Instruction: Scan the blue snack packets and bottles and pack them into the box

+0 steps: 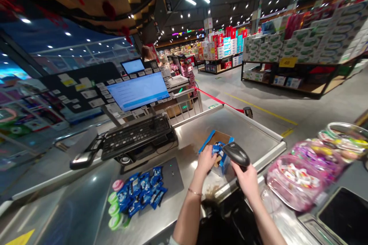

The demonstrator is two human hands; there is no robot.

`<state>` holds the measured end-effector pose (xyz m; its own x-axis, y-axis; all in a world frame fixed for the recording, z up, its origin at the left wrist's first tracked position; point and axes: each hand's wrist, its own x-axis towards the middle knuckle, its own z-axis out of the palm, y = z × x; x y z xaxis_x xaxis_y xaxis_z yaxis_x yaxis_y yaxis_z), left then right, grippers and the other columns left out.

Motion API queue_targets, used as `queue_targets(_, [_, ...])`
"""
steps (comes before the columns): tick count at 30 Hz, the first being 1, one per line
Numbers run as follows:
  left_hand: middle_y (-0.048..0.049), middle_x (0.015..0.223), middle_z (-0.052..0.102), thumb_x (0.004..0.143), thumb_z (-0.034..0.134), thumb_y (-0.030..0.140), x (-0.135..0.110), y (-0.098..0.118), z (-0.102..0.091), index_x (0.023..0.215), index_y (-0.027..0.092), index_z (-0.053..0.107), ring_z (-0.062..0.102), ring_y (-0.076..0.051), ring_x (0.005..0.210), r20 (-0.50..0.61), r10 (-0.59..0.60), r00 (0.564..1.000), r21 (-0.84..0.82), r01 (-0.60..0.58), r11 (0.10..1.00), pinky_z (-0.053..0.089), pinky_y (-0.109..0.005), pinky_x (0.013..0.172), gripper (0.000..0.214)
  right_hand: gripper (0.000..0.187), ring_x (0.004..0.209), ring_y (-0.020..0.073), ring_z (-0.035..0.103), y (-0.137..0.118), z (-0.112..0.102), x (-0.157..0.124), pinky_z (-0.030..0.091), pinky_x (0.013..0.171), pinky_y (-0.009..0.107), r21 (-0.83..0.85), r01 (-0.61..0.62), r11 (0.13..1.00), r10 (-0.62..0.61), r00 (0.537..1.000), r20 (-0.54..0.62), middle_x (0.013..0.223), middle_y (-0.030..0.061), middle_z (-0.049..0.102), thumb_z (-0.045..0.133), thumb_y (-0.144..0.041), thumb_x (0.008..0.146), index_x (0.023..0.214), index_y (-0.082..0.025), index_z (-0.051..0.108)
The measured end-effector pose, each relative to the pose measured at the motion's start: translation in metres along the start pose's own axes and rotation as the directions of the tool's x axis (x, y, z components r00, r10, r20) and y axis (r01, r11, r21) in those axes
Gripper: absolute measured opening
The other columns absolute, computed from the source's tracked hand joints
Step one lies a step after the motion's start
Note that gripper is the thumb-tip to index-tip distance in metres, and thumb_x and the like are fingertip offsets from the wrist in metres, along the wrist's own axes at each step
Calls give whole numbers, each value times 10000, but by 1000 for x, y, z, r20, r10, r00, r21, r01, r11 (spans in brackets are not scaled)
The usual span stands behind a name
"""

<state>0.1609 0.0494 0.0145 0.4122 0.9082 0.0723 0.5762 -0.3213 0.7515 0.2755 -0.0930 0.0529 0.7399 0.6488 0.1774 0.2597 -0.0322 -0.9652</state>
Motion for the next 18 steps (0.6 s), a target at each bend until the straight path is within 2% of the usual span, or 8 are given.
queue_targets(2, [-80, 950, 659, 746, 655, 315, -12, -5, -10, 886, 203, 596, 641, -236, 928, -116, -83, 990, -319, 42, 947, 509, -396, 875, 189, 444, 788, 271, 684, 3, 6, -6, 534, 713, 363, 21, -31, 999, 30, 998, 55, 815, 95, 745, 613, -538, 693, 875, -141, 695])
queue_targets(3, [-70, 925, 658, 732, 677, 343, -18, -8, -15, 904, 194, 586, 649, -218, 867, -148, -153, 977, -494, 61, 867, 538, -380, 815, 245, 439, 802, 277, 684, 3, 10, -9, 532, 716, 365, 2, -38, 999, 37, 996, 82, 813, 97, 746, 613, -527, 682, 874, -140, 696])
queue_targets(5, [-69, 955, 654, 714, 710, 385, -32, -15, -26, 981, 182, 568, 657, -196, 831, -164, -281, 946, -756, 63, 652, 566, -363, 761, 364, 413, 800, 285, 685, 4, 18, -18, 529, 698, 361, -60, -22, 998, 29, 991, 132, 777, 94, 744, 612, -498, 662, 857, -145, 702])
queue_targets(7, [-81, 1064, 638, 728, 718, 407, -47, -22, -37, 1064, 193, 549, 652, -204, 943, -176, -368, 913, -891, 11, 453, 566, -377, 827, 434, 384, 774, 282, 688, 1, 26, -28, 526, 676, 349, -124, 25, 992, 1, 980, 200, 751, 85, 741, 605, -467, 656, 852, -153, 707])
queue_targets(9, [-84, 1171, 613, 770, 695, 416, -62, -27, -48, 1117, 213, 525, 613, -214, 1081, -187, -433, 882, -952, -55, 300, 536, -399, 922, 437, 347, 751, 267, 691, -5, 32, -40, 524, 660, 329, -163, 87, 983, -38, 959, 282, 751, 74, 740, 587, -432, 672, 856, -164, 706])
queue_targets(12, [-101, 1217, 606, 832, 644, 387, -77, -33, -62, 1099, 202, 519, 581, -216, 1150, -181, -483, 857, -982, -132, 133, 502, -424, 981, 348, 296, 711, 245, 690, -19, 40, -58, 518, 644, 308, -205, 190, 960, -98, 915, 391, 747, 59, 735, 553, -380, 704, 869, -178, 694])
queue_targets(15, [-108, 1205, 614, 881, 589, 308, -84, -37, -73, 1058, 190, 531, 598, -189, 1127, -192, -520, 832, -978, -205, 33, 489, -430, 994, 220, 317, 735, 254, 695, -31, 46, -71, 515, 647, 313, -250, 309, 918, -158, 861, 484, 773, 65, 734, 528, -318, 721, 959, -176, 681])
queue_targets(18, [-99, 1183, 619, 905, 552, 269, -88, -39, -79, 1048, 193, 534, 613, -169, 1096, -217, -537, 815, -967, -256, 1, 482, -443, 999, 163, 379, 814, 272, 701, -37, 51, -79, 518, 669, 319, -263, 389, 883, -198, 816, 543, 843, 83, 739, 515, -270, 733, 1072, -168, 652])
